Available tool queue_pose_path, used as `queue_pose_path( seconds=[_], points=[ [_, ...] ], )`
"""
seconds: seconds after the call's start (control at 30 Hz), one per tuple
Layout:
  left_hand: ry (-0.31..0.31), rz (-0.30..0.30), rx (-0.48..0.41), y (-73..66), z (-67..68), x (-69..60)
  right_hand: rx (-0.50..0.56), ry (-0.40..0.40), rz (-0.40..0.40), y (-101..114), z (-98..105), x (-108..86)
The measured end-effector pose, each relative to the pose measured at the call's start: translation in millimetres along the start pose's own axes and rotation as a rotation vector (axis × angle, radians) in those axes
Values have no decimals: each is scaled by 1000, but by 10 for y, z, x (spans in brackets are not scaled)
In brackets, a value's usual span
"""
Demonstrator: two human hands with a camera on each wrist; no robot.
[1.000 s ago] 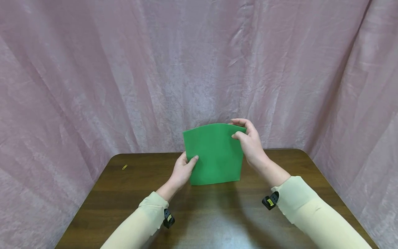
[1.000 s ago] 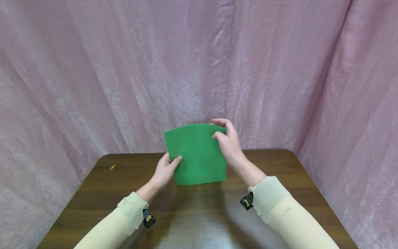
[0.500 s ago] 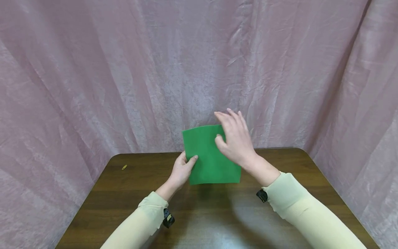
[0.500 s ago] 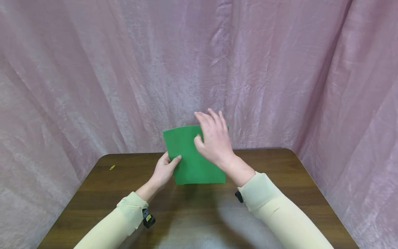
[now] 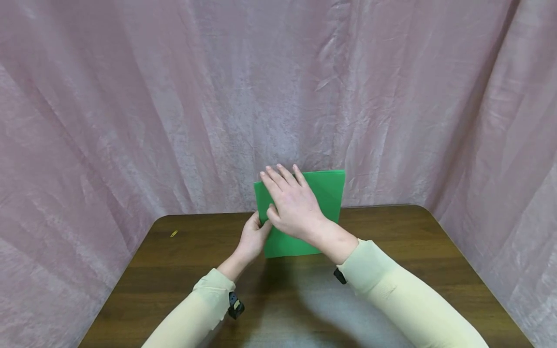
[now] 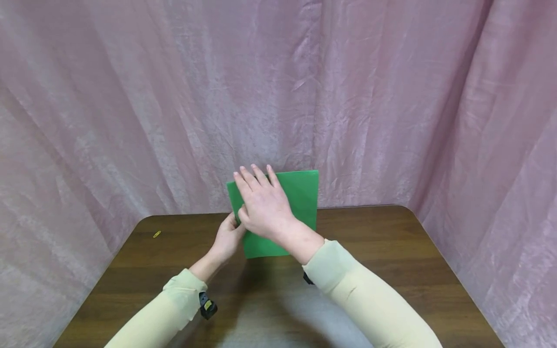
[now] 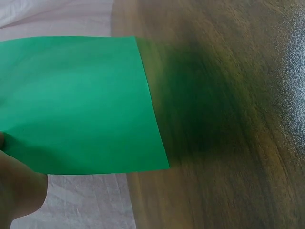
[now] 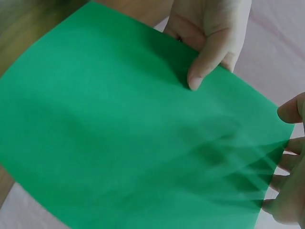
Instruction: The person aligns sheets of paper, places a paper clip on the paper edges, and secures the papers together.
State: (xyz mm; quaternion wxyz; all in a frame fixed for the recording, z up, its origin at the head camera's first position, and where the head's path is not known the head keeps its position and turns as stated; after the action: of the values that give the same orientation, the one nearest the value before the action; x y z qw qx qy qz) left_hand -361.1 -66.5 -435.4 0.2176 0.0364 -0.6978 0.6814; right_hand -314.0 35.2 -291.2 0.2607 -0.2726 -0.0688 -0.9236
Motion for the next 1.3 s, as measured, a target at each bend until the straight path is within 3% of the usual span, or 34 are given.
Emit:
queue_pose_path(
  seconds=[0.17,0.37,0.57,0.63,0.7,0.87,0.97,1.13,1.3],
  points=[
    [-32,40,7,42,17,-19,-12,-22,-39,-197,58,-86],
    [-45,50,-45,31,22,-20,-15,-95,-113,-620,170,-249],
    [-59,81,-56,56,25,-19,63,-165,-265,-1146,230,-508],
    [-55,89,-46,77,23,-44,151,-162,-352,-1309,177,-637],
    [-48,93,-38,88,21,-78,311,-129,-447,-1441,59,-776],
    [-50,73,-30,67,18,-98,900,4,-619,-1556,-433,-1039],
    [-50,69,-26,70,22,-75,1145,58,-681,-1535,-715,-1141],
    [-43,80,-27,80,16,-61,1286,52,-809,-1531,-1038,-1299],
    [-33,75,-40,79,-15,-41,1363,21,-889,-1500,-1194,-1374]
  ],
)
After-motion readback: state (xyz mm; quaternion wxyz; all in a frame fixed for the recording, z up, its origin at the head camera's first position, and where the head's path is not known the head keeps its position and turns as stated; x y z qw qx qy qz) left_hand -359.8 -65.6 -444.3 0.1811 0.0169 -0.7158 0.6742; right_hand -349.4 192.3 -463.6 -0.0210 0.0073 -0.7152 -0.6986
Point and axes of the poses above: each hand's wrist, its own x-axis towards the middle knuckle, its own z-axis out of the back of the hand, y = z × x, the point moved 8 cm from there along x, towards the middle knuckle, and after that the axes turned 5 degrees about -z, right-handed, at the moved point
